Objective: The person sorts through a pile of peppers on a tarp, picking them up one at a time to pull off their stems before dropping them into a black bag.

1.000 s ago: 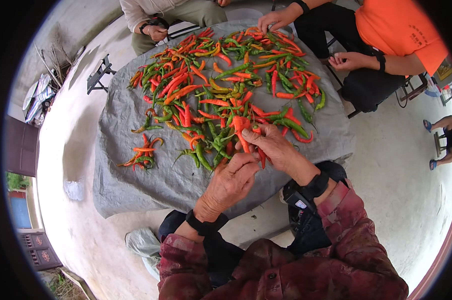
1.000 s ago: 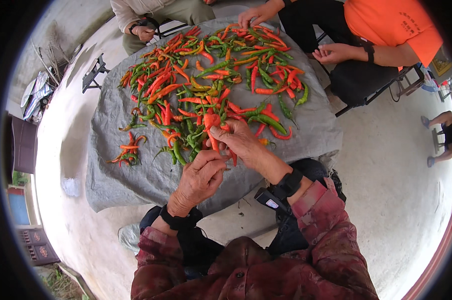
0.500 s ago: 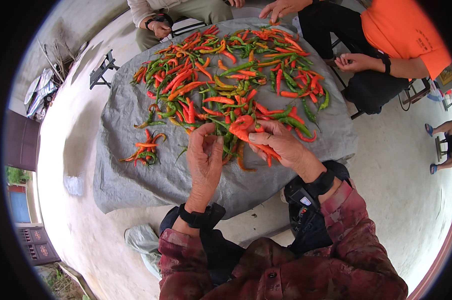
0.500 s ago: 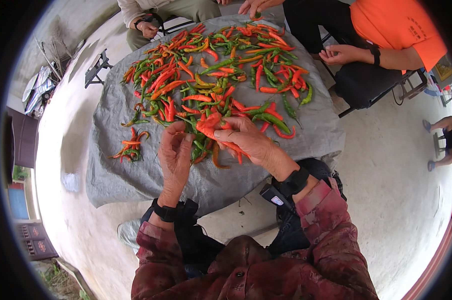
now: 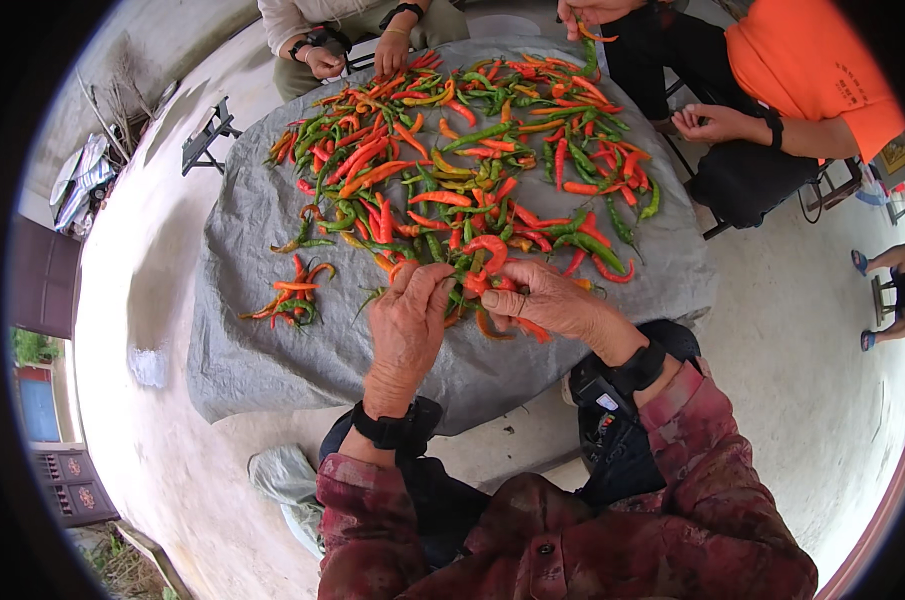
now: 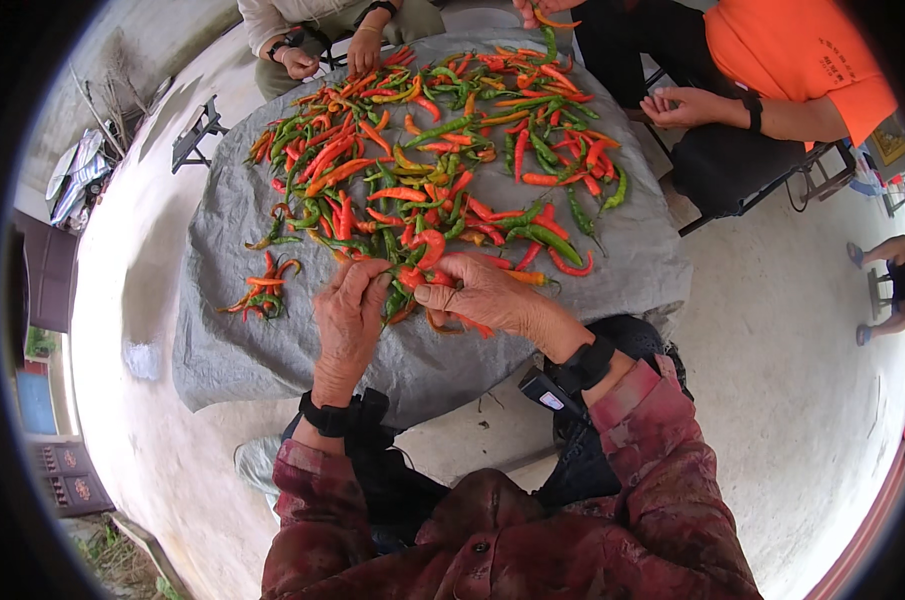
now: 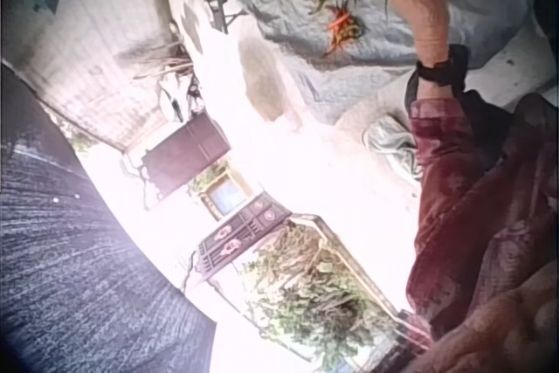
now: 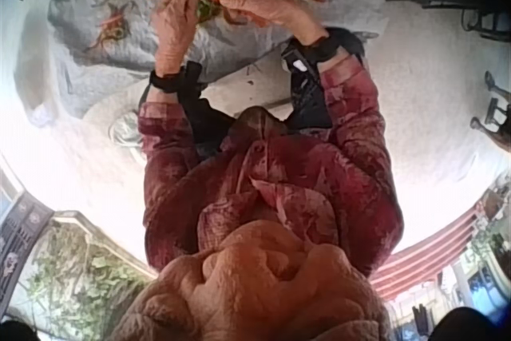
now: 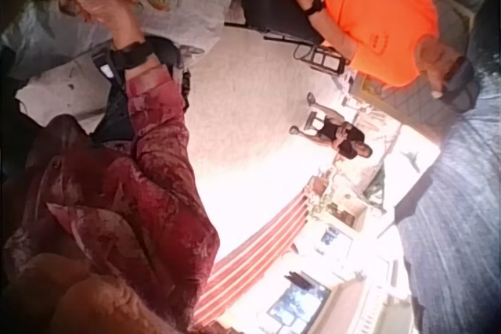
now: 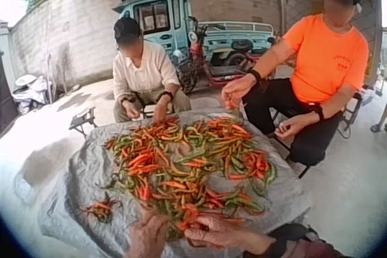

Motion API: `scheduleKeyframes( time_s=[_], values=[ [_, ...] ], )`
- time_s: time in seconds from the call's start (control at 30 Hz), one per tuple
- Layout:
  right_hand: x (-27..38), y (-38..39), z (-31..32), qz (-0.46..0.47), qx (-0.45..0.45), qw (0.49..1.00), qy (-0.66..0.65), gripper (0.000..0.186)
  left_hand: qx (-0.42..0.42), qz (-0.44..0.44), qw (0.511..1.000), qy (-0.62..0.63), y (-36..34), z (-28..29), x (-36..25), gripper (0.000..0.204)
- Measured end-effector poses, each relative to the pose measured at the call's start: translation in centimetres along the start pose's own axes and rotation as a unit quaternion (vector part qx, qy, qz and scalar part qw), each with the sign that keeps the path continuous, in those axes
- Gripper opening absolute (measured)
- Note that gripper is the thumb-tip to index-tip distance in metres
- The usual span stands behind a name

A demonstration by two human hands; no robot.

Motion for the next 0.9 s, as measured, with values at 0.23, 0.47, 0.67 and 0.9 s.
scheduleKeyframes(
  time_s=[0.23, 0.47, 0.67, 0.9],
  values=[
    [-1.3, -0.1, 0.5, -0.032, 0.003, 0.998, -0.057, 0.032, 0.039, 0.062, 0.992, 0.107, 0.2, -0.8, 0.9, 0.008],
    [1.3, 1.3, 2.2, 0.04, 0.049, 0.976, -0.208, 0.023, 0.008, 0.102, 0.982, 0.161, -0.4, -0.4, 1.9, 0.008],
    [2.8, 1.7, 5.8, 0.156, -0.082, 0.941, -0.288, 0.02, 0.014, -0.074, 0.997, 0.022, -1.1, -2.9, -1.9, 0.015],
    [2.5, 2.3, 6.1, 0.129, -0.153, 0.952, -0.233, 0.019, 0.064, -0.172, 0.946, -0.267, -1.3, -8.2, -2.4, 0.023]
  ],
)
Point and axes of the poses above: each hand's wrist, its own y-axis away from the middle knuckle, its own z-axis out of the back of the hand, x = y × z, the point moved 7 cm from there along -y, towards the middle knuckle, and after that the axes turned 8 degrees about -y, right-handed, at the moved point
